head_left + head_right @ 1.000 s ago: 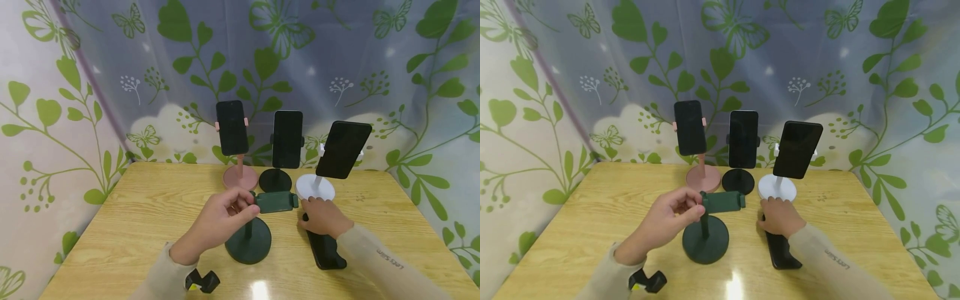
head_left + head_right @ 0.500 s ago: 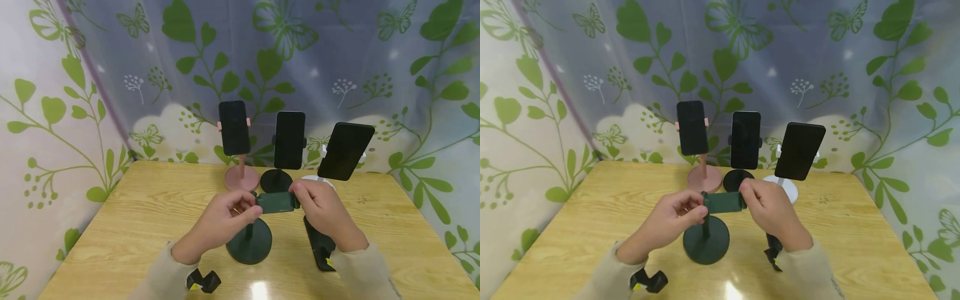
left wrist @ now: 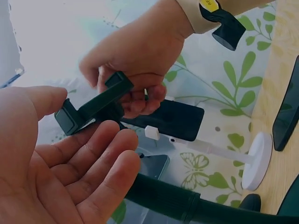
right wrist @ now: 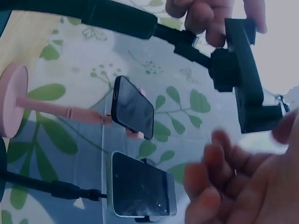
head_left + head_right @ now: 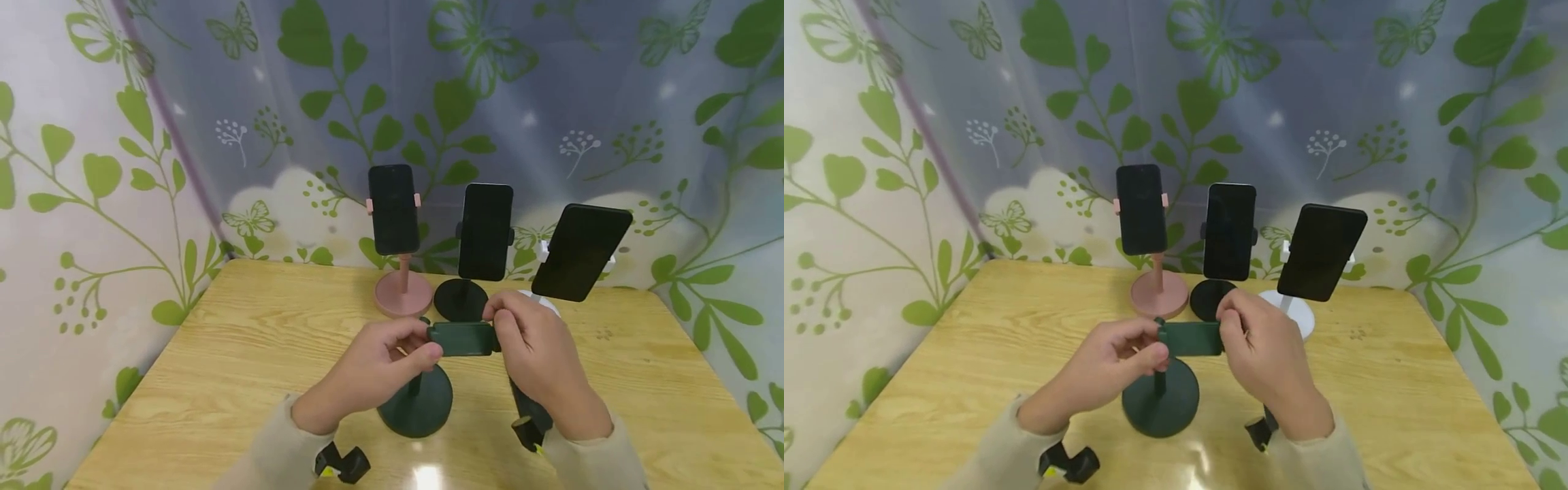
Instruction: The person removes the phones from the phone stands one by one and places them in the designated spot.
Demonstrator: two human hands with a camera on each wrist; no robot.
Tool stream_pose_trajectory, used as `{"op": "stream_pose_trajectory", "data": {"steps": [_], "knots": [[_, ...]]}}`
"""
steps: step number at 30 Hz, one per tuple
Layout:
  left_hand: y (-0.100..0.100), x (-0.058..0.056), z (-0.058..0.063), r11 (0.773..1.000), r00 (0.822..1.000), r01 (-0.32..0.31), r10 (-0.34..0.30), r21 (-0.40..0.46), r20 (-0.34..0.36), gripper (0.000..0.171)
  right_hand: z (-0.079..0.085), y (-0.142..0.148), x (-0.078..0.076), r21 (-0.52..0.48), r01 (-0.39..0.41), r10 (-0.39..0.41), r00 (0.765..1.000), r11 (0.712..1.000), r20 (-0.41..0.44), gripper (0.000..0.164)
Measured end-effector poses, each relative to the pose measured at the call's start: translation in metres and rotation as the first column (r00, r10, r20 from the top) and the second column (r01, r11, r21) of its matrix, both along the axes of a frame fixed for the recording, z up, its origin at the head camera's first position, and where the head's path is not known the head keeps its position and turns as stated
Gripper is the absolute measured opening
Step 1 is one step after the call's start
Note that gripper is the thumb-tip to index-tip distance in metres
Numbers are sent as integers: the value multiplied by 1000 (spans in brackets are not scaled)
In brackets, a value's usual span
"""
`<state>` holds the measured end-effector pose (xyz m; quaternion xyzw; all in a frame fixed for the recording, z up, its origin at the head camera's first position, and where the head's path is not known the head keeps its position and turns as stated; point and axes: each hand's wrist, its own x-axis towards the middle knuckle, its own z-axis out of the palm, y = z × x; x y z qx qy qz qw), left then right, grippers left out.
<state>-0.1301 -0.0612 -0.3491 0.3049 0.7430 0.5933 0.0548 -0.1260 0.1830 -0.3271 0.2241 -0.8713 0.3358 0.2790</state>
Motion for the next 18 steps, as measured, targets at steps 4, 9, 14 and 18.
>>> {"op": "stream_pose_trajectory", "data": {"steps": [4, 9, 14, 18], "knots": [[2, 1, -1, 999, 999, 22, -23, 37, 27, 17, 0, -6, 7, -23, 58, -55, 993, 998, 104, 28], [1, 0, -1, 993, 995, 62, -70, 101, 71, 19, 0, -13, 9, -79, -23, 33, 992, 997, 126, 32], [2, 0, -1, 982, 984, 108, -128, 155, 124, 25, -1, -15, 9, -66, -37, 42, 995, 997, 85, 32], [4, 1, -1, 979, 985, 90, -116, 185, 130, 25, -2, -15, 9, -69, -51, 55, 997, 996, 63, 29]]}}
